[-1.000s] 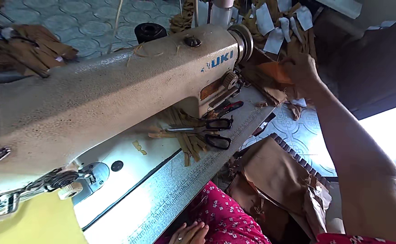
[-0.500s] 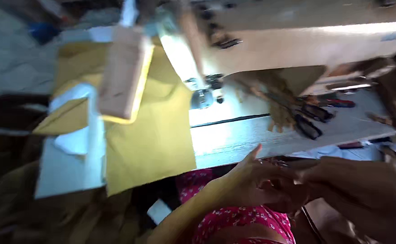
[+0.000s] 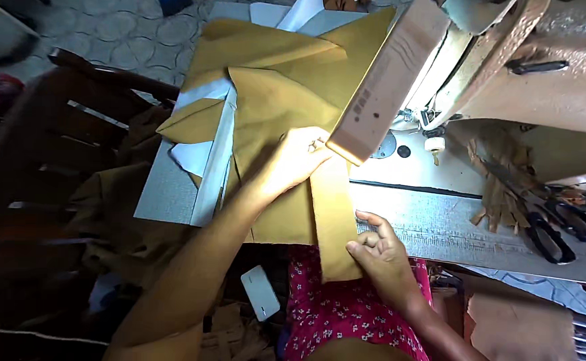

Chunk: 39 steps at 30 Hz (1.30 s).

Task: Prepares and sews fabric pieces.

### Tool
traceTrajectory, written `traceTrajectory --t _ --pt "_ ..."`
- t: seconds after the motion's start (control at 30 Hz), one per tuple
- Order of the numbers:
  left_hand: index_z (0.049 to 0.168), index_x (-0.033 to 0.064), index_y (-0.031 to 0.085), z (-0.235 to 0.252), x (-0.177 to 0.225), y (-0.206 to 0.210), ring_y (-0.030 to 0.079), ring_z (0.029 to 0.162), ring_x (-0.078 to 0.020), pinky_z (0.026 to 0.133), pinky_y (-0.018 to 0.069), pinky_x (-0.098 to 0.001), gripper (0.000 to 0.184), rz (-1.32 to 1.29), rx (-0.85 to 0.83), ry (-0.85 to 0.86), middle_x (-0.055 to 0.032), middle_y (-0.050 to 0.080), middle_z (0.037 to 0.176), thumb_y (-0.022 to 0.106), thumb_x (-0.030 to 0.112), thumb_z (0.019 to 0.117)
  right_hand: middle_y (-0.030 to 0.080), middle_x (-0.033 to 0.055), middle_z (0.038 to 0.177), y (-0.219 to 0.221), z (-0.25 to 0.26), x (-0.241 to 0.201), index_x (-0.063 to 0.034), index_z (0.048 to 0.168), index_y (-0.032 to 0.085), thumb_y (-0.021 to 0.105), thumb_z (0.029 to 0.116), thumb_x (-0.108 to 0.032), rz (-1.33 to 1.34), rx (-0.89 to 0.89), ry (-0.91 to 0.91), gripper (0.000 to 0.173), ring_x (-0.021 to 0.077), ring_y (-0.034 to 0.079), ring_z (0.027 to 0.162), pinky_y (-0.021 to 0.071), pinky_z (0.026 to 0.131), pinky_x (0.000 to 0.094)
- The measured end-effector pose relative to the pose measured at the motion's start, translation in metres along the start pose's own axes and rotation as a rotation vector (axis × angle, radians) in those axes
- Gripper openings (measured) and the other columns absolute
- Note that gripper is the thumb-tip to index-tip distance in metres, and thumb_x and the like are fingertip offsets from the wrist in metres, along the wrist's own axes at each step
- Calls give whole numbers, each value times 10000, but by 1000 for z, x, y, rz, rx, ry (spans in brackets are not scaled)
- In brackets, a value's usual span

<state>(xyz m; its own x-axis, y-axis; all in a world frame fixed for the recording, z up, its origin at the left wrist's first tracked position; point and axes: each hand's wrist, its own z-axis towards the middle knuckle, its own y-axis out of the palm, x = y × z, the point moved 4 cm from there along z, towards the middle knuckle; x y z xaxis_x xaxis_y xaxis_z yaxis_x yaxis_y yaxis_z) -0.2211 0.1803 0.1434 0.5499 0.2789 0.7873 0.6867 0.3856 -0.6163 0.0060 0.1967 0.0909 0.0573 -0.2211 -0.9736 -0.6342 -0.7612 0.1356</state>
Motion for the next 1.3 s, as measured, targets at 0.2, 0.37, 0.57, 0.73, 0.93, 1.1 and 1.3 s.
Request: traceTrajectory --t 0.2,0.37,0.57,0.73,0.93,1.1,1.3 --pt "990 40 787 35 1 21 680 857 -206 815 513 -423 165 216 -79 158 -107 732 896 636 103 974 690 -1 812 22 13 2 94 1505 309 647 916 -11 -103 -5 -25 687 -15 633 660 542 653 147" --pt "985 42 773 42 -4 37 686 921 -262 836 530 -464 183 285 -87 128 -127 711 948 611 127 1001 626 -21 732 23 18 7 66 1533 312 642 922 -37 -150 -7 1 703 -6 574 585 509 588 155" --pt "969 24 770 43 -11 45 667 929 -280 825 533 -462 147 322 -23 118 -145 676 968 656 117 975 631 -13 721 23 19 8 70 1534 306 630 932 -47 -156 -25 15 694 13 587 568 524 570 174" --pt "947 15 770 42 -11 44 676 917 -281 818 540 -446 133 329 28 155 -156 685 954 655 80 958 634 -6 726 24 19 6 65 1528 323 629 931 -42 -151 -25 45 679 10 581 563 516 562 169" --pt "952 9 770 42 -10 44 672 913 -276 823 539 -436 117 307 28 123 -160 678 966 674 75 949 614 -11 716 25 20 5 71 1522 333 629 931 -26 -155 -25 57 669 12 569 545 511 537 168" --pt "951 1 772 43 -11 45 670 938 -282 841 538 -447 127 301 14 104 -164 679 990 668 73 955 629 3 737 25 19 6 82 1514 344 628 926 -20 -175 -28 14 661 24 594 566 530 556 182" --pt "1005 1 756 39 -8 48 682 939 -293 834 556 -448 123 332 49 117 -169 676 1020 659 55 952 623 7 715 26 19 6 68 1524 336 622 937 -13 -159 -30 29 658 46 616 547 553 536 197"
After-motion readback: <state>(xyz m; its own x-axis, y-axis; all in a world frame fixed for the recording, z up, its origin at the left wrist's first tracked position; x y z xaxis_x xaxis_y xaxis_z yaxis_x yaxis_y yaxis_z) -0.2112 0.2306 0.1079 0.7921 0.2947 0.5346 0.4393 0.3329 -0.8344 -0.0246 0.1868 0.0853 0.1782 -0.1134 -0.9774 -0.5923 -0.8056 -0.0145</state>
